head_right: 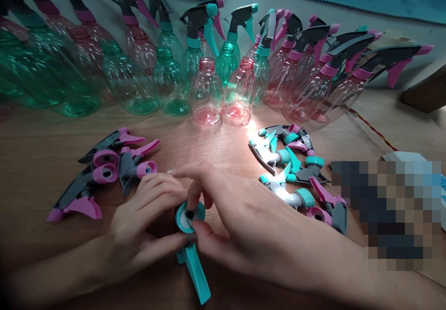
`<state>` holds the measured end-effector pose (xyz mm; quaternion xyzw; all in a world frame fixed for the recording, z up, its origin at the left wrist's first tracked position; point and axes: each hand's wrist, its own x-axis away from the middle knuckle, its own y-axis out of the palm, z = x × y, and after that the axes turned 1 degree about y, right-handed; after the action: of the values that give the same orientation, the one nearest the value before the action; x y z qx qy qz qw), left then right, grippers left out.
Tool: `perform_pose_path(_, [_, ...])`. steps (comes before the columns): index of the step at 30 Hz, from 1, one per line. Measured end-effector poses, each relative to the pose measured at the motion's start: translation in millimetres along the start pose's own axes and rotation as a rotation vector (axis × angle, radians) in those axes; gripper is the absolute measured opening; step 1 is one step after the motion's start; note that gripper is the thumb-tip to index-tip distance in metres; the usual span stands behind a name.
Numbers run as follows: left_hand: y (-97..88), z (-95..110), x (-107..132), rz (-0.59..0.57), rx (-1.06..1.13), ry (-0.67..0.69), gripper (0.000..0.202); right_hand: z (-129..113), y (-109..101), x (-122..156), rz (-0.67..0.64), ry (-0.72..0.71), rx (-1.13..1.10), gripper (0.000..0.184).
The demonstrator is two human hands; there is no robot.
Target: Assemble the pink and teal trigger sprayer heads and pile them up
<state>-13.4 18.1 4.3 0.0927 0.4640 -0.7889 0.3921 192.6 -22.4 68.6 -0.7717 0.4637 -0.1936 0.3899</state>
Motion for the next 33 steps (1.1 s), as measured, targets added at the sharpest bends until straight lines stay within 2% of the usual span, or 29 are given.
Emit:
perform_pose_path(6, [0.4, 1, -2, 0.005, 0.029, -0.003, 0.021, 3, 7, -2, 0.051, -0.026, -0.019, 0.057])
perform_pose_path(10, [1.1, 1, -3, 0.046, 0.025, 0.028, 0.022, 5, 11, -3, 0.117, -0.038, 0.045, 0.061])
perform_pose_path(14, [1.2, 1, -3, 0.072, -0.018, 0.013, 0.024, 6, 16, -3, 0.177, -0.042, 0.11, 0.054])
perform_pose_path(21, [2.0, 1, -1, 0.08, -0.018, -0.035, 0.02, 4, 27, -6, 0.253, -0.033, 0.094, 0.042])
perform_pose_path(27, [-0.1, 3, 6, -0.001, -0.093, -0.038, 0.015, 6, 33, -6, 0.182, 0.017, -0.024, 0.041])
perform_pose_path(30, [-5.9, 9, 14, -0.079, -0.159, -0.079, 0.017, 1, 34, -5, 0.063, 0.064, -0.053, 0.043])
perform_pose_path(33, [-17.1, 14, 25, -0.123, -0.263, -0.136, 0.02, -4, 32, -4, -0.065, 0.041, -0.093, 0.041])
